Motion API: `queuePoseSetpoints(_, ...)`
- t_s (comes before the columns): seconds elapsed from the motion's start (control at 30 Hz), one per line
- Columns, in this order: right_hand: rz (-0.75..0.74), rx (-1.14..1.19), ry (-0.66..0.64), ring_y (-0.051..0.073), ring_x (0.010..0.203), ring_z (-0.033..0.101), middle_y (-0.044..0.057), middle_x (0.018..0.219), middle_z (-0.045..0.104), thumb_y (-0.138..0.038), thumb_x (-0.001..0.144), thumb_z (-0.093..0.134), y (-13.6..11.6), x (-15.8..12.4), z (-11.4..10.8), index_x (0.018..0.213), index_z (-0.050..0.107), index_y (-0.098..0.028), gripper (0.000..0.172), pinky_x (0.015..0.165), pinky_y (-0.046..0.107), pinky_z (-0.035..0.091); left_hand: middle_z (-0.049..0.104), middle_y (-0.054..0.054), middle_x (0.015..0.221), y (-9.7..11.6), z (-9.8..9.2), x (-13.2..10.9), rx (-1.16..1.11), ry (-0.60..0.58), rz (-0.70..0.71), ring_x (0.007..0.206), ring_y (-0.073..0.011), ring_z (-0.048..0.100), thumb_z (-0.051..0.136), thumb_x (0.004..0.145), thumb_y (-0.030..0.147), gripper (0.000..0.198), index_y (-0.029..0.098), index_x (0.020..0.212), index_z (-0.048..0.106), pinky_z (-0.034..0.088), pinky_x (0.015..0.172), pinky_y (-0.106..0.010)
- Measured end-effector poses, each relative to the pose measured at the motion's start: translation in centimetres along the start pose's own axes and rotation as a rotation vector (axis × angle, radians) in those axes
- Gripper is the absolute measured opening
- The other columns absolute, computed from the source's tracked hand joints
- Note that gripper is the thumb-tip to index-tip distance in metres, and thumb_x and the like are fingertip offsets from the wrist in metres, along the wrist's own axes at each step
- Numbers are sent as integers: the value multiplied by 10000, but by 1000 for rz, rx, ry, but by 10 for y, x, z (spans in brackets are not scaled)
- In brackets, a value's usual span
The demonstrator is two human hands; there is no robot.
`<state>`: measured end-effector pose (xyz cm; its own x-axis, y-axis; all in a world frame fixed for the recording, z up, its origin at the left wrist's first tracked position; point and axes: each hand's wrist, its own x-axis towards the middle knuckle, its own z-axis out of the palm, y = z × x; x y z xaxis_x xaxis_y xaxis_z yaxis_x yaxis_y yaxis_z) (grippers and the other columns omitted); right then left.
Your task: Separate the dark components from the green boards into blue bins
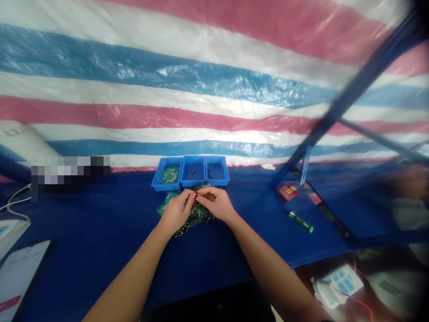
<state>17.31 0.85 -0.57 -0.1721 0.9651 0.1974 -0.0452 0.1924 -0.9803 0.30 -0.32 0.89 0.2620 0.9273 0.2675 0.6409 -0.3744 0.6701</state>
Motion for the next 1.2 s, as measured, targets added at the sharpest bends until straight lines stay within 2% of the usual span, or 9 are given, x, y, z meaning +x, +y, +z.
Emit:
queuePoseSetpoints(0.07,2,2,9,196,814,696,59,921,738,-377,750,730,0,0,-1,930,730,-197,255,776,330,576,626,10,683,-1,0,0,-12,4,-3,604,-142,591,361,986,427,330,210,869,581,425,594,-232)
queuePoseSetpoints(0.27,14,4,32,194,835,695,55,926,739,-400,757,720,4,2,-3,949,728,-208,271,790,328,570,682,-9,800,-4,3,-1,-35,75,-4,658,-151,625,458,944,441,315,216,1114,598,446,578,-224)
queuePoseSetpoints(0.37,12,18,30,200,843,695,59,933,739,-400,751,727,4,2,-2,950,729,-206,278,794,336,572,687,-15,824,-5,3,0,-29,70,8,677,-147,626,451,947,436,300,217,1072,614,445,571,-214)
queuePoseSetpoints(0.77,0,-29,20,200,842,696,58,960,739,-389,746,724,4,1,-2,951,739,-210,273,789,340,576,628,7,664,-1,1,0,17,33,23,592,-139,591,373,979,437,342,206,845,587,424,584,-227)
queuePoseSetpoints(0.87,7,-18,31,202,850,697,62,969,738,-387,753,720,4,1,-2,955,738,-209,269,800,342,573,649,6,700,-3,2,0,10,46,16,599,-135,598,400,970,438,318,209,906,610,430,581,-223)
queuePoseSetpoints(1.0,10,6,36,204,863,697,58,946,741,-400,757,717,3,1,-2,959,732,-211,278,806,337,571,678,-7,776,-6,4,-2,-16,78,7,618,-138,613,453,944,458,332,216,1113,603,439,548,-217)
queuePoseSetpoints(1.2,13,-3,31,203,857,698,57,948,741,-400,745,728,2,2,-2,952,733,-210,282,803,338,573,680,-15,771,-7,5,0,-25,85,20,653,-144,627,443,947,460,324,213,1038,631,453,554,-211)
